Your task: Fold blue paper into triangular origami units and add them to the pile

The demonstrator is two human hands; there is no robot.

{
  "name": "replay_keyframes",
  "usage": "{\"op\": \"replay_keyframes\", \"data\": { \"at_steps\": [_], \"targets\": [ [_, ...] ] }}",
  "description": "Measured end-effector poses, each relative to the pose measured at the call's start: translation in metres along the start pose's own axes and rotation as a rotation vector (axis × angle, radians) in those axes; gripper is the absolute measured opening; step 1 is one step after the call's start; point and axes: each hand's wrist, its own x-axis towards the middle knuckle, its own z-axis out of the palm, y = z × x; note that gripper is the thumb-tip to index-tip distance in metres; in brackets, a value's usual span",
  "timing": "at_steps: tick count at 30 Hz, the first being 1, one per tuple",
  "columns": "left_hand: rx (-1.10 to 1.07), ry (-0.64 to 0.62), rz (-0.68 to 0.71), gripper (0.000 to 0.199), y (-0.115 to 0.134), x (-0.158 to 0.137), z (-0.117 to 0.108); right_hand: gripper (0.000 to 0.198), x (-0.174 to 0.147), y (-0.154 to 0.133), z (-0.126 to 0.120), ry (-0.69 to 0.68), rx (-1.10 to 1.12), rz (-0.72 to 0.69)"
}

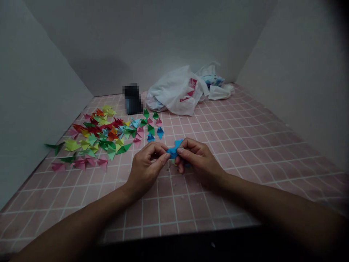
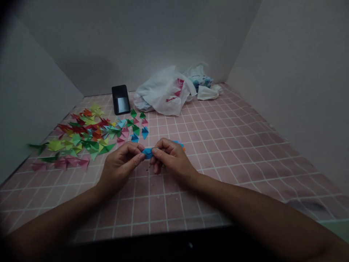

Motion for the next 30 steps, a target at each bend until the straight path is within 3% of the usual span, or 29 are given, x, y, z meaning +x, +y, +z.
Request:
{"op": "replay_keyframes", "data": {
  "at_steps": [6, 12, 16, 25, 30],
  "targets": [
    [0.044, -0.039, -0.087, 0.014, -0.0004, 0.0010, -0.0007, 0.023, 0.0025, -0.0035, 0.0011, 0.000, -0.125, 0.002],
    [0.109, -0.152, -0.053, 0.010, 0.0031, 0.0009, 0.0007, 0.029, 0.0026, -0.0062, 0.0015, -0.038, -0.305, -0.038],
    [0.080, -0.170, -0.025, 0.006, 0.0050, 0.0017, 0.0004, 0.025, 0.0013, -0.0059, 0.0015, 0.032, -0.282, -0.054],
    [0.094, -0.083, 0.144, 0.012, 0.0039, 0.0020, -0.0010, 0.023, 0.0019, -0.0031, 0.0015, 0.051, -0.233, -0.070],
    [-0.019, -0.058, 0.018, 0.013, 0.0034, 0.0009, -0.0020, 0.025, 0.0015, 0.0003, 0.0018, 0.017, -0.204, -0.070]
  ]
}}
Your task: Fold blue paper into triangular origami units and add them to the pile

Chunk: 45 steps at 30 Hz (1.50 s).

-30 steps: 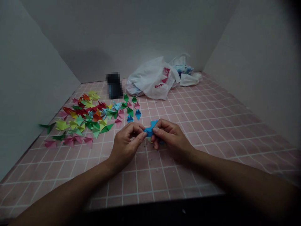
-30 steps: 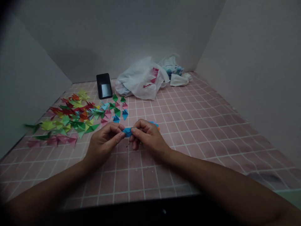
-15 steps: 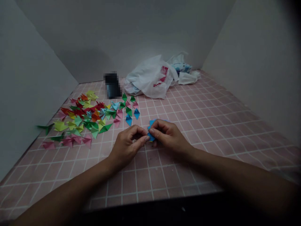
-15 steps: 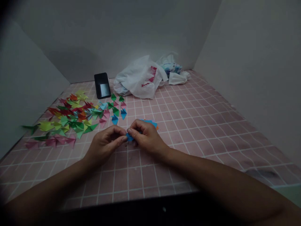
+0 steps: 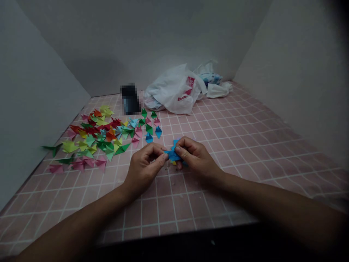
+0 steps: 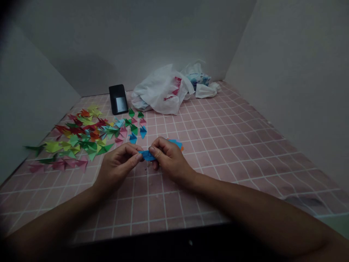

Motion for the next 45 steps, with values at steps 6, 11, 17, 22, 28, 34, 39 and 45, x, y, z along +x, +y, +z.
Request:
{"op": "replay_keyframes", "data": {
  "at_steps": [6, 11, 17, 22, 28, 34, 39, 45],
  "targets": [
    [-0.016, 0.017, -0.097, 0.018, 0.0005, 0.0015, 0.0001, 0.021, -0.0005, -0.0009, 0.0006, -0.043, 0.051, 0.000],
    [0.042, 0.039, 0.022, 0.011, 0.0001, 0.0025, -0.0006, 0.019, -0.0003, -0.0016, -0.0001, -0.077, 0.056, -0.025],
    [0.046, 0.021, 0.009, 0.011, 0.0008, 0.0021, -0.0025, 0.023, 0.0001, -0.0025, 0.0001, -0.094, 0.055, -0.018],
    [-0.038, 0.016, -0.032, 0.012, 0.0019, 0.0028, -0.0009, 0.025, -0.0001, -0.0034, 0.0005, -0.106, 0.018, -0.031],
    [-0.126, 0.047, -0.141, 0.013, 0.0032, 0.0035, 0.0026, 0.018, -0.0010, -0.0007, -0.0006, -0.111, -0.100, -0.070],
    [-0.076, -0.020, -0.223, 0.012, 0.0051, 0.0063, -0.0008, 0.011, -0.0008, -0.0007, -0.0025, -0.124, -0.267, -0.146],
    [-0.066, -0.065, -0.240, 0.013, 0.0056, 0.0084, -0.0038, 0.006, -0.0004, -0.0025, -0.0020, -0.126, -0.258, -0.143],
    [-0.194, -0.031, -0.316, 0.013, 0.0037, 0.0084, -0.0024, 0.007, -0.0002, -0.0053, 0.0001, -0.122, -0.096, -0.060]
  ]
}}
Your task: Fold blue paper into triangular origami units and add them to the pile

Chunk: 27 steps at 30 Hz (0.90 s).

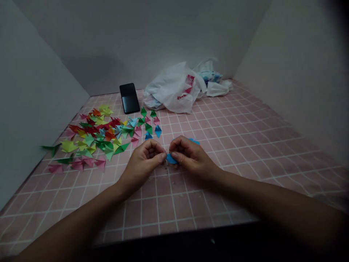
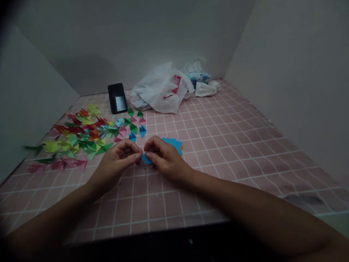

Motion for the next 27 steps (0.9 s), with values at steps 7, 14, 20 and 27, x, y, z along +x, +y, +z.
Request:
{"op": "replay_keyframes", "data": {
  "at_steps": [7, 14, 20, 27],
  "targets": [
    [0.046, -0.038, 0.032, 0.014, 0.0011, -0.0001, -0.0001, 0.007, 0.0006, 0.0019, -0.0015, 0.073, -0.048, -0.023],
    [0.201, -0.121, 0.026, 0.012, 0.0080, -0.0009, -0.0013, 0.006, 0.0026, -0.0001, -0.0030, 0.043, -0.138, -0.077],
    [0.168, -0.018, 0.068, 0.012, 0.0033, 0.0004, -0.0027, 0.012, 0.0022, 0.0000, -0.0042, 0.048, -0.034, 0.003],
    [0.272, 0.030, 0.168, 0.011, 0.0010, -0.0008, -0.0020, 0.017, 0.0026, 0.0007, -0.0055, 0.081, -0.088, -0.001]
  ]
}}
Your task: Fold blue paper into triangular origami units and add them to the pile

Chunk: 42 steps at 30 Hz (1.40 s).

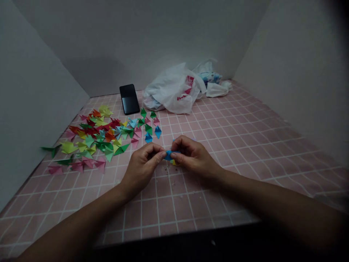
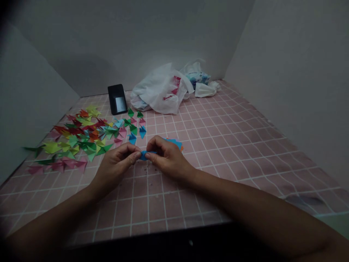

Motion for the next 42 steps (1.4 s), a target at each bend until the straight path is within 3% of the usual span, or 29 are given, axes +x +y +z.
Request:
{"op": "replay_keyframes", "data": {
  "at_steps": [8, 14, 24, 32, 42],
  "targets": [
    [0.128, -0.030, 0.089, 0.014, 0.0011, -0.0025, -0.0004, 0.019, 0.0000, -0.0033, 0.0000, -0.049, 0.090, 0.057],
    [-0.022, -0.107, 0.001, 0.016, 0.0017, -0.0013, 0.0010, 0.025, 0.0009, -0.0067, -0.0004, -0.102, 0.232, 0.139],
    [0.057, -0.078, -0.018, 0.017, 0.0011, -0.0046, 0.0029, 0.022, 0.0017, -0.0011, 0.0008, -0.059, -0.039, 0.032],
    [0.008, -0.112, -0.044, 0.018, -0.0008, 0.0000, 0.0007, 0.023, 0.0013, -0.0010, -0.0021, -0.109, 0.227, 0.224],
    [-0.006, -0.071, -0.094, 0.018, 0.0020, 0.0004, 0.0010, 0.024, 0.0036, 0.0018, -0.0029, -0.122, 0.185, 0.192]
  ]
}}
